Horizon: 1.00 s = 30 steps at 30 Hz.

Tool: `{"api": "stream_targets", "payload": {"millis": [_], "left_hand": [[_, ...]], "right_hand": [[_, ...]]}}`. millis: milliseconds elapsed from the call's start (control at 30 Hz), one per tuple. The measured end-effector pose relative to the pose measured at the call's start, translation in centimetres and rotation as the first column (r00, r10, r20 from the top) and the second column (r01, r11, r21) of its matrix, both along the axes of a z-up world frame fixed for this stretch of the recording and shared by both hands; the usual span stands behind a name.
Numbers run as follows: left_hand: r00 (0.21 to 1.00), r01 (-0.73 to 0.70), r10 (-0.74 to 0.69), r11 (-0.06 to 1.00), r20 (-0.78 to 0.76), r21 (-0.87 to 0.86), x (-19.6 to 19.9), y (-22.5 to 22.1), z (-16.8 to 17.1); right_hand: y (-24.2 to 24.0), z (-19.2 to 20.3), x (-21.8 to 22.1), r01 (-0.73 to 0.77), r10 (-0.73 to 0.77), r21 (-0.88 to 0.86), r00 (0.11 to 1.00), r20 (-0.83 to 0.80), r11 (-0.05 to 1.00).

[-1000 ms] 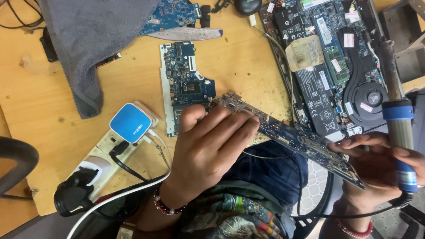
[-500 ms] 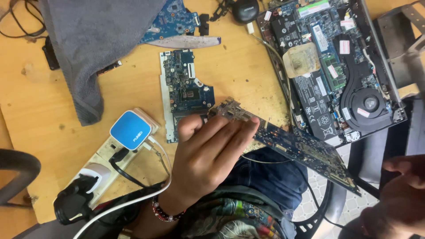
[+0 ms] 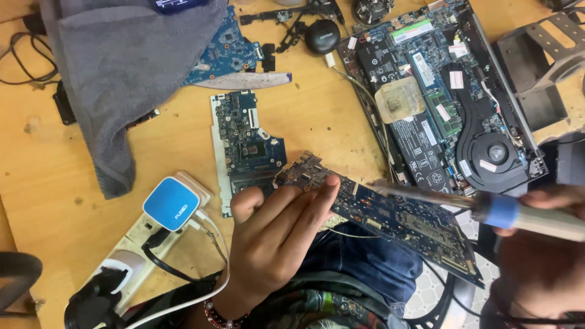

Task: Soldering components on a laptop motherboard using a soldering iron and tweezers

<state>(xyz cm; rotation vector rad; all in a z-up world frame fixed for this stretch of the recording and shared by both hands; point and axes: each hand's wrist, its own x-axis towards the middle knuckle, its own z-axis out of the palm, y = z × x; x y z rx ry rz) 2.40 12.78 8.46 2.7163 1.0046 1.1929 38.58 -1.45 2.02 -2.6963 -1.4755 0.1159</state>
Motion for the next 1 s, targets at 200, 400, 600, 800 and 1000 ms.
{"api": "stream_targets", "payload": {"millis": [200, 400, 600, 800, 1000], "left_hand": [[1.000, 0.004, -0.004, 1.000, -0.021, -0.014, 0.0, -0.1, -0.1], [1.000, -0.011, 0.011, 1.000, 0.000, -0.008, 0.2, 0.0, 0.1], [1.000, -0.014, 0.014, 1.000, -0.002, -0.021, 0.0, 0.0, 0.2], [1.000, -0.011, 0.010, 1.000, -0.015, -0.024, -0.1, -0.1, -0.2], [0.999, -0.017, 0.016, 0.999, -0.036, -0.035, -0.1, 0.0, 0.1]], "right_hand": [[3.6, -0.4, -3.5, 0.390, 0.612, 0.710, 0.360, -0.704, 0.587], [5.4, 0.5, -5.3, 0.352, 0.647, 0.751, 0.382, -0.660, 0.558], [5.9, 1.0, -6.1, 0.315, 0.624, 0.755, 0.429, -0.654, 0.575], [5.5, 0.2, -5.5, 0.363, 0.640, 0.722, 0.337, -0.691, 0.588], [4.8, -1.0, -4.1, 0.384, 0.678, 0.699, 0.215, -0.703, 0.603]]}}
